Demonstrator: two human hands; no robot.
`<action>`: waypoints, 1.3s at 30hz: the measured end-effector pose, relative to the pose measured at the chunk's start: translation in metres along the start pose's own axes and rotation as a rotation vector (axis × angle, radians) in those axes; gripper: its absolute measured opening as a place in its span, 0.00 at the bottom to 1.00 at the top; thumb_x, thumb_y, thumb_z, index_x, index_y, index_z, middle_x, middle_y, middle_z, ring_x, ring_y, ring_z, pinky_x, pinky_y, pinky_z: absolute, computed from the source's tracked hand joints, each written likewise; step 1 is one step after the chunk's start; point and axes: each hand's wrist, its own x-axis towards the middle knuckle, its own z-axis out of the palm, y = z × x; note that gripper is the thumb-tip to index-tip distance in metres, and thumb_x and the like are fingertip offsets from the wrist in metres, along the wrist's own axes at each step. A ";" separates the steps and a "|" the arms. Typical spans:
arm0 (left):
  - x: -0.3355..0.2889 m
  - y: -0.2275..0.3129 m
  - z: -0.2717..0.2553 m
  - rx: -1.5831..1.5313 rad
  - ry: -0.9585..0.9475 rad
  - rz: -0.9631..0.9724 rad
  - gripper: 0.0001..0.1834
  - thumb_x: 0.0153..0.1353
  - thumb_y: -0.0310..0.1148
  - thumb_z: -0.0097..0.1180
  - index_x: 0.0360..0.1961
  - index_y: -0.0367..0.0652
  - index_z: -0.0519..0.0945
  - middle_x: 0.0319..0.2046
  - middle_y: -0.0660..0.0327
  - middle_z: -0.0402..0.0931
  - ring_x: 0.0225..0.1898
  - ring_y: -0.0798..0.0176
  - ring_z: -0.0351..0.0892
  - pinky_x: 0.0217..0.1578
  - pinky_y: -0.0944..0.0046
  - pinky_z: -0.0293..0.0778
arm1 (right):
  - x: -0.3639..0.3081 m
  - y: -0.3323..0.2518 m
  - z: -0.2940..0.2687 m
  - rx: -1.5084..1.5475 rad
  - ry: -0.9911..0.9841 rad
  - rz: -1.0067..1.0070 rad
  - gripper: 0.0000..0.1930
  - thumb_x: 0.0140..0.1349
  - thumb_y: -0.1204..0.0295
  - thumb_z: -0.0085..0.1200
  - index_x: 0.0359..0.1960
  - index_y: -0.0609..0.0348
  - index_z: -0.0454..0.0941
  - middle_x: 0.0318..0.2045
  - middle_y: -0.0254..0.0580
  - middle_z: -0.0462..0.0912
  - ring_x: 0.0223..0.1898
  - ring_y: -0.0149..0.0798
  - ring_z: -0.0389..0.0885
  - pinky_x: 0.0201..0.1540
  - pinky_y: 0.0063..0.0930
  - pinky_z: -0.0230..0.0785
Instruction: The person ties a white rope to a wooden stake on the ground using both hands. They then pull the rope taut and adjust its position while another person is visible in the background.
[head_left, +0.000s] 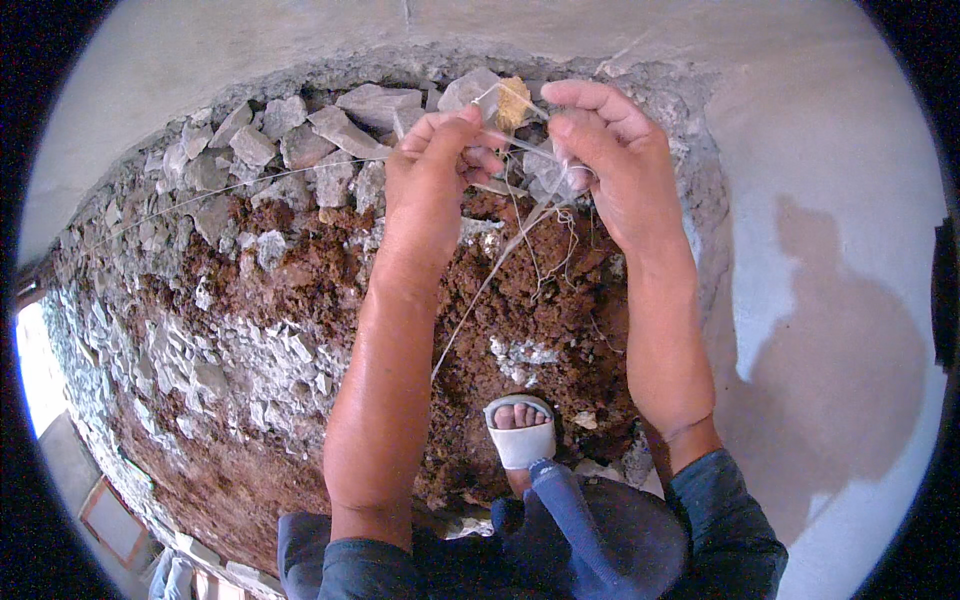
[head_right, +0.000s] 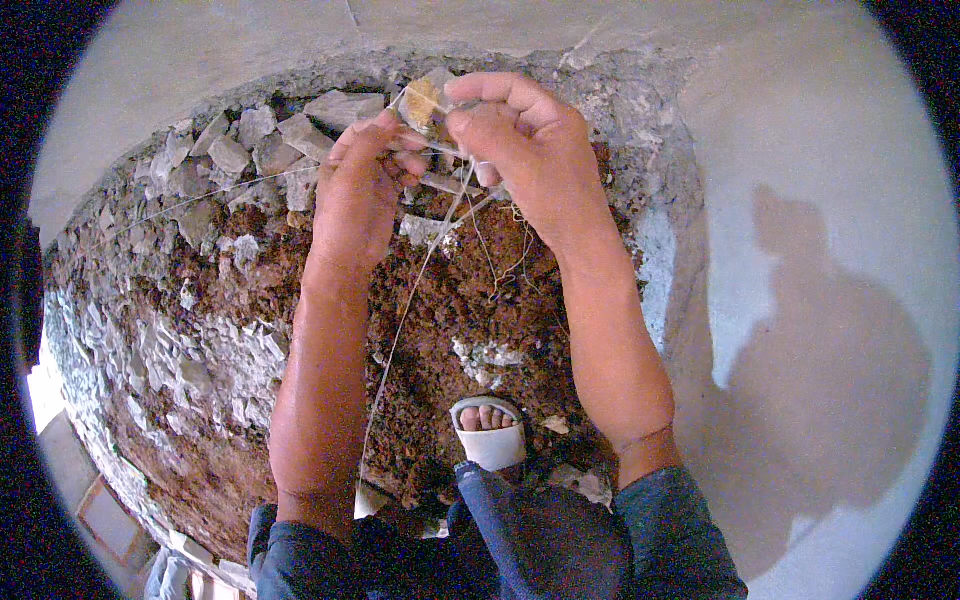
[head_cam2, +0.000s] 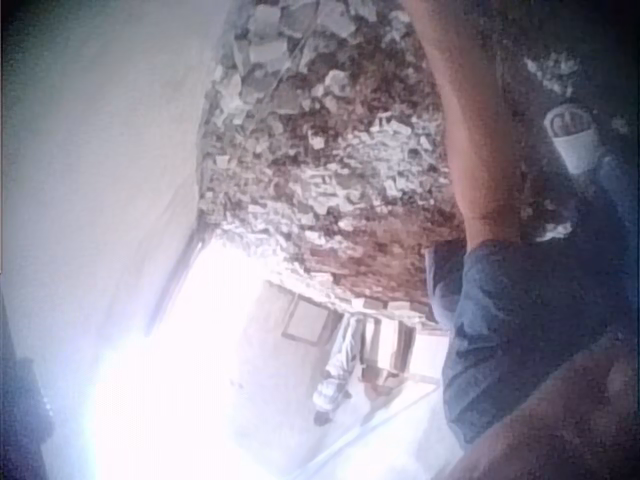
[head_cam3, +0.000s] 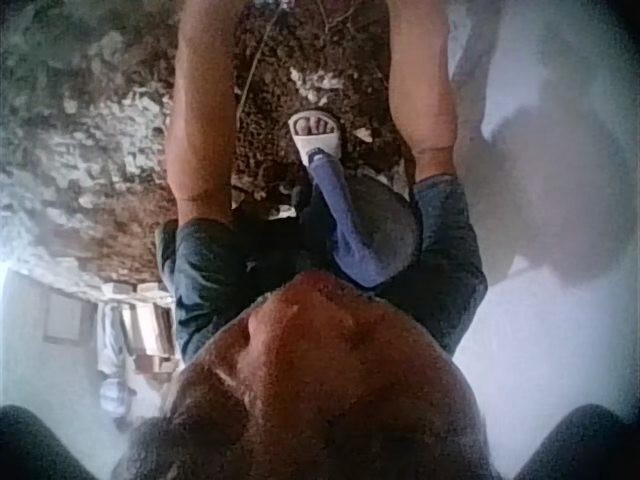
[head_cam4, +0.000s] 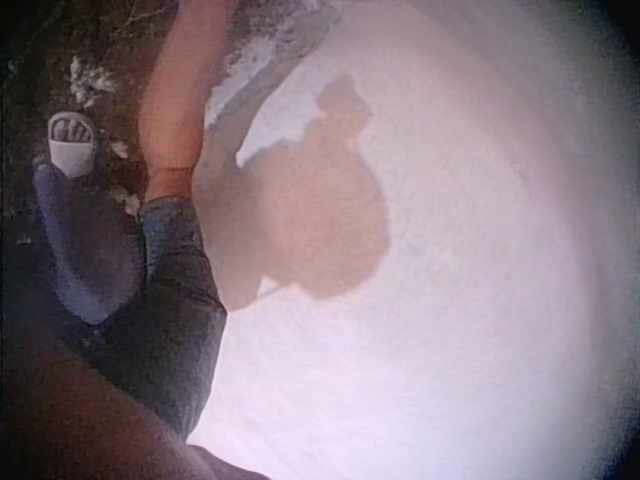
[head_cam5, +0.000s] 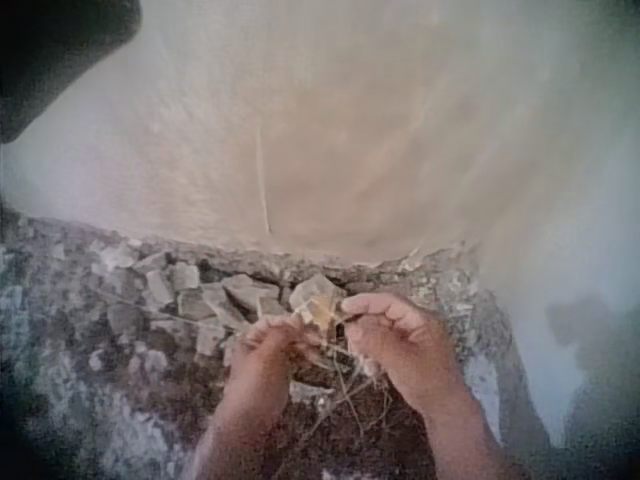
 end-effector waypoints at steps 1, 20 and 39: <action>0.001 0.000 0.000 0.000 -0.003 -0.011 0.08 0.60 0.36 0.54 0.29 0.42 0.75 0.27 0.60 0.80 0.24 0.70 0.74 0.29 0.69 0.67 | -0.001 0.000 0.000 -0.044 -0.018 -0.009 0.11 0.58 0.71 0.57 0.41 0.60 0.79 0.22 0.28 0.77 0.20 0.19 0.68 0.22 0.15 0.60; 0.022 -0.038 -0.013 0.295 0.171 -0.019 0.11 0.62 0.39 0.55 0.31 0.42 0.78 0.24 0.63 0.78 0.20 0.72 0.71 0.23 0.70 0.66 | 0.042 0.081 0.010 -0.298 0.290 0.046 0.10 0.58 0.68 0.55 0.35 0.63 0.80 0.30 0.43 0.83 0.34 0.35 0.80 0.40 0.29 0.70; -0.014 -0.132 -0.039 0.564 0.254 -0.004 0.19 0.61 0.41 0.53 0.40 0.32 0.76 0.30 0.49 0.80 0.31 0.53 0.79 0.37 0.59 0.73 | 0.065 0.154 -0.004 -0.991 0.193 0.108 0.12 0.58 0.65 0.49 0.36 0.60 0.79 0.36 0.55 0.81 0.41 0.57 0.79 0.44 0.44 0.70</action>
